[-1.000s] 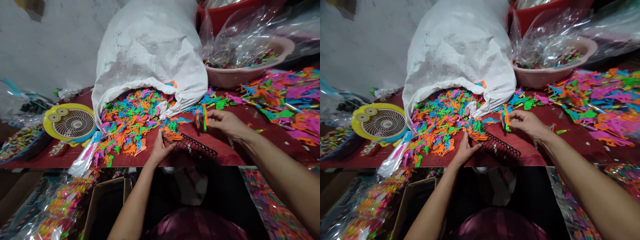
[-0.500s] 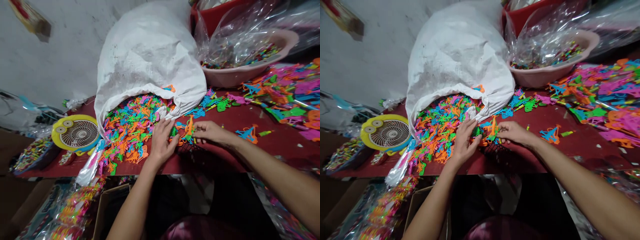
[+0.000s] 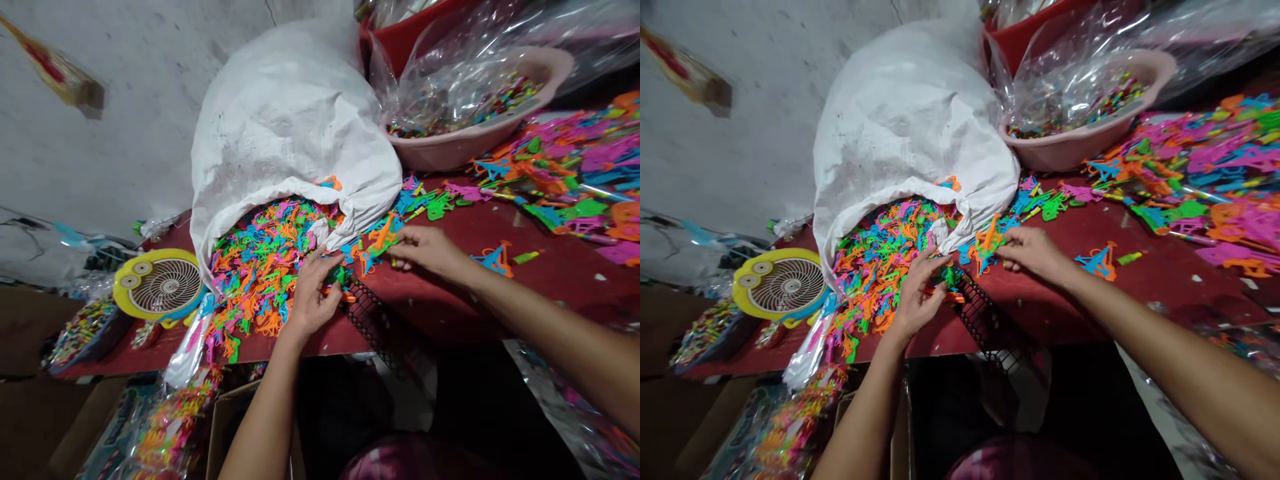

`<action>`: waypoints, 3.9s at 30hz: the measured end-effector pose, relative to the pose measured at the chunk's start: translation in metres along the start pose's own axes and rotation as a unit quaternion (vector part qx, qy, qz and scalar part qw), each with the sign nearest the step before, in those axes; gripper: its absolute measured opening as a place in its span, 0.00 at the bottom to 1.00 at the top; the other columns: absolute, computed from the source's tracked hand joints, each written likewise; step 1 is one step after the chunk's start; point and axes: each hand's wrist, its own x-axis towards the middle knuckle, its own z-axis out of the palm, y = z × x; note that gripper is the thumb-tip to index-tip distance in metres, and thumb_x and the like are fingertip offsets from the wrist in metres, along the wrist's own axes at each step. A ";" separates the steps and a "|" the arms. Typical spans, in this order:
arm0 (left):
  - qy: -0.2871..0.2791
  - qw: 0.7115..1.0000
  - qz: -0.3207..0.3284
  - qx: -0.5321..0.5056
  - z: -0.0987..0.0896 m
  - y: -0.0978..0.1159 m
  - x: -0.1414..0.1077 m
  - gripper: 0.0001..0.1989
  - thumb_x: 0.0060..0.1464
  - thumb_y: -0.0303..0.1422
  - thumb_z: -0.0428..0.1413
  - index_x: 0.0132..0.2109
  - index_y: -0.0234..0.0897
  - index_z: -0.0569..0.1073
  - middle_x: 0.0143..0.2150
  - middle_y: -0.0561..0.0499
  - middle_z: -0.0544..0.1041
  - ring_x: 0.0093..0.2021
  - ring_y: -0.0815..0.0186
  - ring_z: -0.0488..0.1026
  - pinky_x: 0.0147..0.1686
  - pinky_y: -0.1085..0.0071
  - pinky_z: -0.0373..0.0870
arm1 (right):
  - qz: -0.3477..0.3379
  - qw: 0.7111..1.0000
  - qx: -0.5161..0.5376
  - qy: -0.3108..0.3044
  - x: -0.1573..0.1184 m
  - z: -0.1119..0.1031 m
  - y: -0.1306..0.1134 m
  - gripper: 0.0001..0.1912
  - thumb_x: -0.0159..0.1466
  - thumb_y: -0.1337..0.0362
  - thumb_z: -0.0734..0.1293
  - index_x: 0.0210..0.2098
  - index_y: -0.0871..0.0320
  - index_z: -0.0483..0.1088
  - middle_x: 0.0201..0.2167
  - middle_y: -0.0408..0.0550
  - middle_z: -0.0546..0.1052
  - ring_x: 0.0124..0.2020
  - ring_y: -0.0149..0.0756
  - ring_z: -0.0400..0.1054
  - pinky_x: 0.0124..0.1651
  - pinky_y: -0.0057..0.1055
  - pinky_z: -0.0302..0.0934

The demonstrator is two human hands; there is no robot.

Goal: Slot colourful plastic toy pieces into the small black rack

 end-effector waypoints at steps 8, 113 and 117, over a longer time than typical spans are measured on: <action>-0.004 1.000 -0.011 -0.003 -0.001 0.000 0.002 0.21 0.56 0.31 0.53 0.57 0.43 0.73 0.54 0.48 0.79 0.69 0.54 0.61 0.67 0.50 0.59 | -0.069 0.992 -0.081 -0.067 -0.018 0.030 0.015 0.13 0.56 0.54 0.68 0.25 0.57 0.67 0.20 0.40 0.68 0.23 0.29 0.61 0.25 0.26 0.53; 0.010 1.000 0.023 -0.014 0.014 -0.012 -0.002 0.29 0.54 0.25 0.44 0.62 0.36 0.70 0.58 0.46 0.77 0.63 0.59 0.67 0.70 0.53 0.53 | -0.233 0.903 -0.327 -0.150 0.002 0.053 0.006 0.15 0.68 0.54 0.60 0.39 0.58 0.72 0.37 0.54 0.79 0.36 0.42 0.72 0.41 0.36 0.65; 0.011 1.000 0.020 -0.016 0.013 -0.009 -0.002 0.29 0.53 0.25 0.45 0.61 0.35 0.71 0.58 0.46 0.77 0.65 0.58 0.64 0.70 0.53 0.54 | -0.237 0.891 -0.358 -0.149 0.000 0.058 0.004 0.14 0.68 0.55 0.59 0.36 0.58 0.71 0.34 0.54 0.79 0.33 0.42 0.71 0.39 0.35 0.63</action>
